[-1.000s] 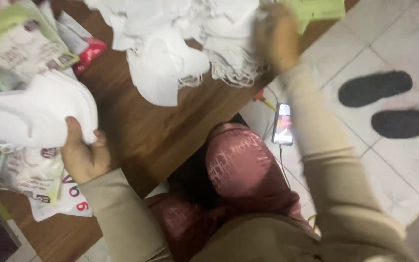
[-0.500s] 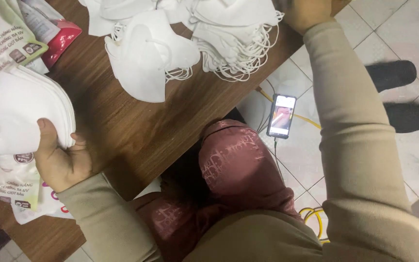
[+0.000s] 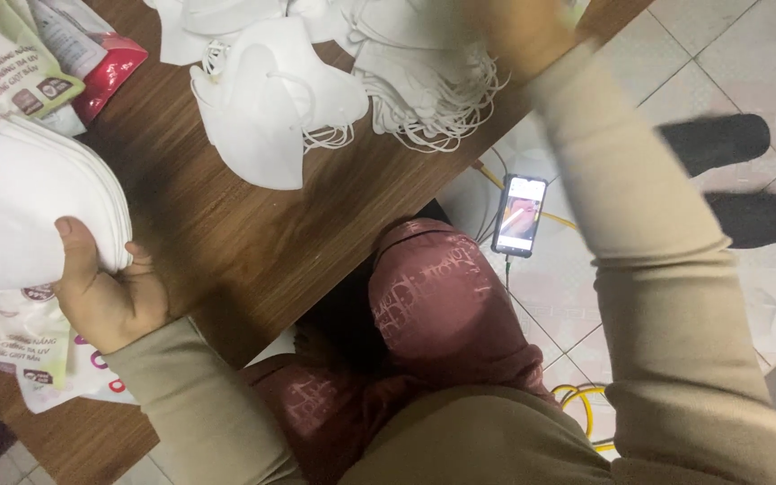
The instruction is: The person is manually packaging white face masks into plastic bags on a low table or floor.
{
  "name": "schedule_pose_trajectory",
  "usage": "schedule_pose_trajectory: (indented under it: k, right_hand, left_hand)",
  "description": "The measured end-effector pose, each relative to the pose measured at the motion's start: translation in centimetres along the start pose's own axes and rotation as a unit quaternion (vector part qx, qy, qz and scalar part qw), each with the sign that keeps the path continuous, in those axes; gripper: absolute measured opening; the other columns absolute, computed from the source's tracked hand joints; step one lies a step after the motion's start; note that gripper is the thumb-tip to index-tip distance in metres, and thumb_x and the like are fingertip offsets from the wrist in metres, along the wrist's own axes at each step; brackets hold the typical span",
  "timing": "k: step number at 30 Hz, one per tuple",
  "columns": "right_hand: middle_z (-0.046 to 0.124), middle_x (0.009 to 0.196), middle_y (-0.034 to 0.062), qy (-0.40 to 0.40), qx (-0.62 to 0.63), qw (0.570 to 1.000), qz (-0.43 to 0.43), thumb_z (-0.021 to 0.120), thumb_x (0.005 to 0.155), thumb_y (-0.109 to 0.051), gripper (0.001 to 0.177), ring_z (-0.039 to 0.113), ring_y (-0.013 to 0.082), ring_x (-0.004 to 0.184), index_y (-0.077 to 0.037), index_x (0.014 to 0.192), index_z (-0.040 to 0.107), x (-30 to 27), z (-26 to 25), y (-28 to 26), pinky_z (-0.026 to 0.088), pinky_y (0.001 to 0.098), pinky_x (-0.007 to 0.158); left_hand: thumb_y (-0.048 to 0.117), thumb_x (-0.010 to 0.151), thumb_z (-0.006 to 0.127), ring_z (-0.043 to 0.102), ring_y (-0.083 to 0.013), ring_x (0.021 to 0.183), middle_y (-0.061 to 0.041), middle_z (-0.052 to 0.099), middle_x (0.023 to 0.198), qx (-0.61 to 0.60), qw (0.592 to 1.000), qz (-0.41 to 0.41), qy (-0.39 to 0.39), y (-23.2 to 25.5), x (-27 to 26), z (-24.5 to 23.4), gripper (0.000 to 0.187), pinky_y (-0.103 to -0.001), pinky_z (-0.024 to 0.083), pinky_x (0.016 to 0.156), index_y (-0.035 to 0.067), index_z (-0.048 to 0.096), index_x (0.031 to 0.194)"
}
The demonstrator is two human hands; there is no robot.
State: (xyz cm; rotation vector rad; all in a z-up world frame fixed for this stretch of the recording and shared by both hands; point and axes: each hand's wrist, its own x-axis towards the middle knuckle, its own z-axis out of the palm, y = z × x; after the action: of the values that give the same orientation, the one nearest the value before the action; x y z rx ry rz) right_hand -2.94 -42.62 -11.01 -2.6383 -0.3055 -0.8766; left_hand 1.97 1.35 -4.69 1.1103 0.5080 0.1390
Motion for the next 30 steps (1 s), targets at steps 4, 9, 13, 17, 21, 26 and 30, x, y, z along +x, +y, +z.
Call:
schedule_pose_trajectory:
  k: [4, 9, 13, 17, 21, 26, 30]
  right_hand:
    - [0.07, 0.107, 0.0132, 0.015, 0.039, 0.998, -0.047, 0.062, 0.094, 0.0, 0.022, 0.066, 0.0332, 0.098, -0.006, 0.114, 0.069, 5.9, -1.5, -13.6, 0.051, 0.046, 0.087]
    - [0.058, 0.064, -0.0031, 0.056, -0.002, 0.966, -0.252, 0.074, 0.065, 0.009, 0.029, 0.054, 0.0162, 0.065, -0.016, 0.064, 0.057, 0.3, 8.5, -21.1, 0.048, 0.0345, 0.072]
    - [0.068, 0.126, 0.0233, -0.305, 0.346, 0.882, -0.097, 0.072, 0.091, -0.051, 0.055, 0.061, 0.044, 0.124, -0.008, 0.124, 0.066, 0.3, 7.5, -21.4, 0.038, 0.0563, 0.111]
    - [0.051, 0.143, 0.0245, -0.181, 0.661, 0.686, 0.246, 0.091, 0.079, -0.028, 0.081, 0.057, 0.0389, 0.125, 0.001, 0.144, 0.053, 1.6, 4.7, -22.9, 0.05, 0.0476, 0.105]
    - [0.063, 0.14, 0.0147, -0.046, 0.465, 0.683, 0.562, 0.08, 0.082, -0.05, 0.086, 0.066, 0.036, 0.12, -0.001, 0.147, 0.052, 4.1, 0.7, -25.8, 0.052, 0.0405, 0.103]
    - [0.065, 0.137, 0.0155, 0.028, 0.464, 0.715, 0.522, 0.079, 0.09, -0.033, 0.067, 0.067, 0.0358, 0.12, -0.003, 0.144, 0.053, 1.5, -2.6, -21.3, 0.055, 0.0493, 0.101]
    - [0.067, 0.132, 0.0165, 0.122, 0.46, 0.739, 0.476, 0.077, 0.1, -0.011, 0.047, 0.068, 0.0354, 0.121, -0.005, 0.141, 0.054, -0.8, -5.1, -18.2, 0.057, 0.0606, 0.099]
  left_hand:
    - [0.024, 0.083, 0.091, 0.061, -0.0083, 0.097, 0.006, 0.067, 0.132, -0.033, 0.997, 0.061, -0.028, 0.7, 0.1, -1.2, 0.062, -0.023, 0.044, 0.06, 0.023, 0.064, 0.138]
    - [0.024, 0.077, 0.091, 0.068, -0.0249, 0.139, -0.007, 0.068, 0.152, -0.098, 0.99, 0.078, -0.068, 1.4, -0.3, -1.5, 0.083, -0.037, 0.063, 0.096, 0.02, 0.054, 0.151]
    - [0.021, 0.092, 0.081, 0.078, -0.0243, 0.078, -0.011, 0.074, 0.105, -0.004, 0.992, 0.097, -0.082, 1.9, -4.3, 2.2, 0.042, -0.032, 0.065, 0.048, 0.007, 0.058, 0.124]
    - [0.04, 0.084, 0.086, 0.069, -0.0354, 0.108, -0.017, 0.071, 0.12, 0.278, 0.951, 0.068, -0.116, -0.5, -4.9, 4.7, 0.061, -0.054, 0.055, 0.082, 0.006, 0.063, 0.129]
    - [0.01, 0.092, 0.076, 0.067, -0.0399, 0.101, -0.026, 0.065, 0.125, 0.244, 0.874, -0.038, -0.418, -3.3, -5.7, 2.7, 0.048, -0.057, 0.066, 0.069, -0.005, 0.058, 0.135]
    - [0.027, 0.076, 0.089, 0.062, -0.0511, 0.116, -0.032, 0.065, 0.122, 0.463, 0.699, 0.197, -0.507, -4.8, -3.7, -0.9, 0.06, -0.058, 0.05, 0.101, -0.004, 0.066, 0.122]
    - [0.062, 0.066, 0.087, 0.061, -0.0384, 0.115, -0.016, 0.065, 0.119, 0.688, 0.464, 0.34, -0.441, -10.6, -2.7, -4.1, 0.081, -0.051, 0.055, 0.095, 0.008, 0.071, 0.123]
